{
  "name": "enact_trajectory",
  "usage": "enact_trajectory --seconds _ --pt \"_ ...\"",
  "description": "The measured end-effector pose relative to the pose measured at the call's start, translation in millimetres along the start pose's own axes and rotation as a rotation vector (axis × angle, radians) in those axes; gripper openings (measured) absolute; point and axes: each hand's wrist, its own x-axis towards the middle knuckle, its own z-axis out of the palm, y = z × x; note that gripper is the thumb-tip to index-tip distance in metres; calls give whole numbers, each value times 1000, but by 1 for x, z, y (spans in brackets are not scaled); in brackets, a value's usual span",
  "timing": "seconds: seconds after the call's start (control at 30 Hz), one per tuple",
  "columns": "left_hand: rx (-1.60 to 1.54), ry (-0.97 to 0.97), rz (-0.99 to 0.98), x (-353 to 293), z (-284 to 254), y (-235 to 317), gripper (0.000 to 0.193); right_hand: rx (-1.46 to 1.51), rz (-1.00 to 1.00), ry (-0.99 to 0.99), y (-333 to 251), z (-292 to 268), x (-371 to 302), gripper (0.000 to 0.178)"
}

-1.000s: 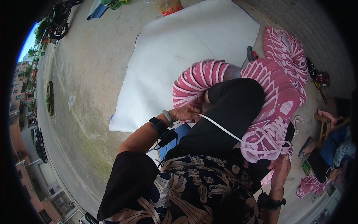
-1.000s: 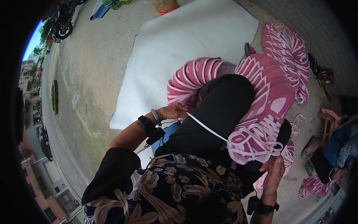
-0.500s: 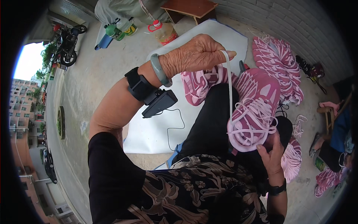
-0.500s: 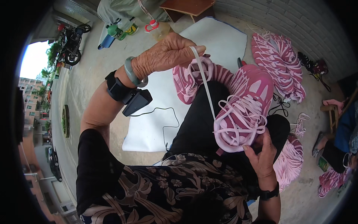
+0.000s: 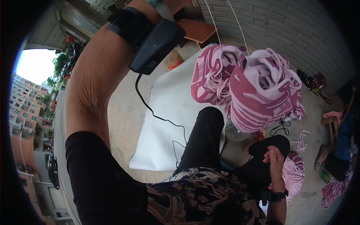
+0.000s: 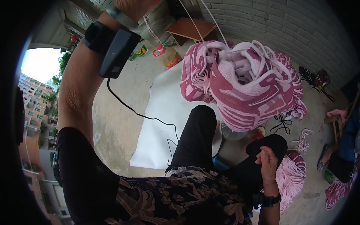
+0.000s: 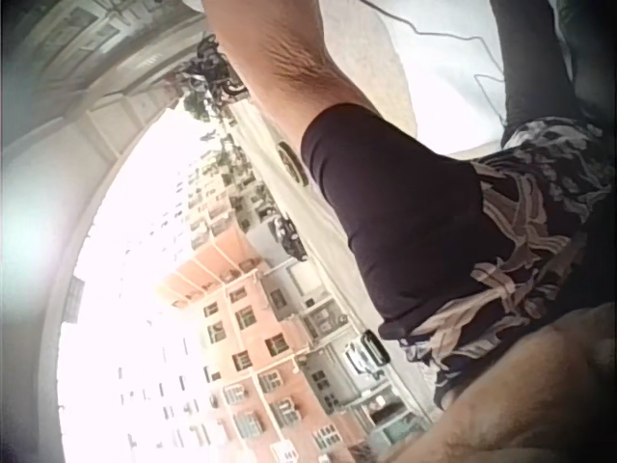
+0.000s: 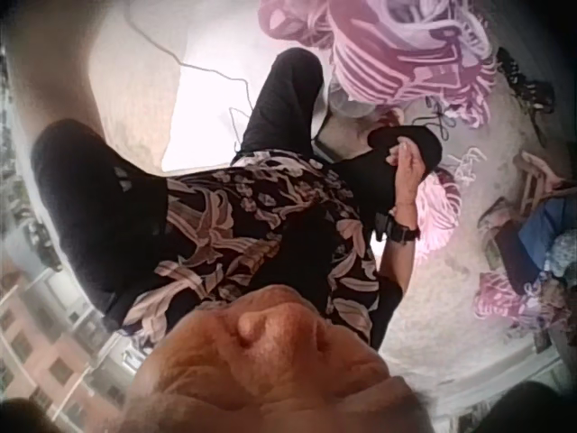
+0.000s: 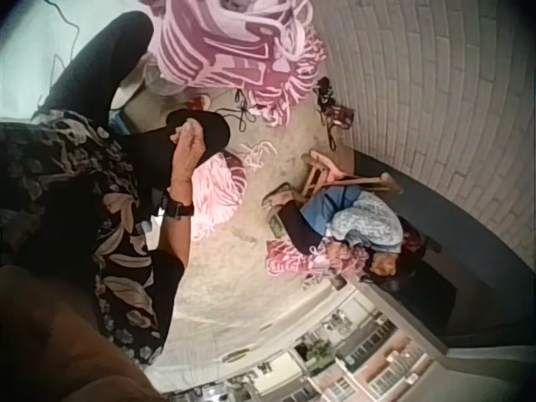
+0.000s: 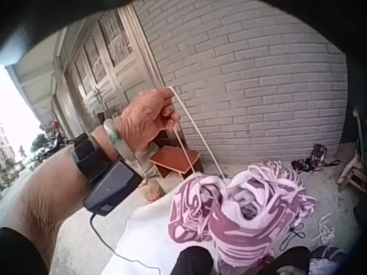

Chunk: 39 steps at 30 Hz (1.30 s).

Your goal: The person threads pink shoelaces through the eyelets of pink sneakers, pulling them tight and tying knots. They handle multiple shoes from a pile, lacing them one by one and stacking the finished shoes.

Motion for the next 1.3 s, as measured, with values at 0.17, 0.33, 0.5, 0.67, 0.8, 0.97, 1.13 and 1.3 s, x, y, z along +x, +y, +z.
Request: enact_trajectory --seconds 0.17,0.33,0.5,0.67,0.8,0.97,1.13,1.3 --pt "161 258 6 26 -42 11 28 -4 63 -15 17 6 5 24" --pt "42 213 138 42 -162 -27 28 -125 12 30 16 -3 10 21" --pt "432 185 95 -48 -241 -50 30 -153 -27 -10 19 4 13 18" --pt "1377 -296 -321 -192 -299 -170 19 -192 -94 17 33 -7 4 14" --pt "1149 -271 -776 -301 -299 -301 26 -205 -88 1 43 -12 -4 14" --pt "1335 -259 -706 -314 -239 -331 28 -129 -21 80 39 -27 -20 13" --pt "1035 -173 -618 -326 -249 -315 17 -110 -53 93 54 -29 -27 13" --pt "739 -56 -760 -320 -236 -264 20 -141 -53 59 36 -20 -25 11"
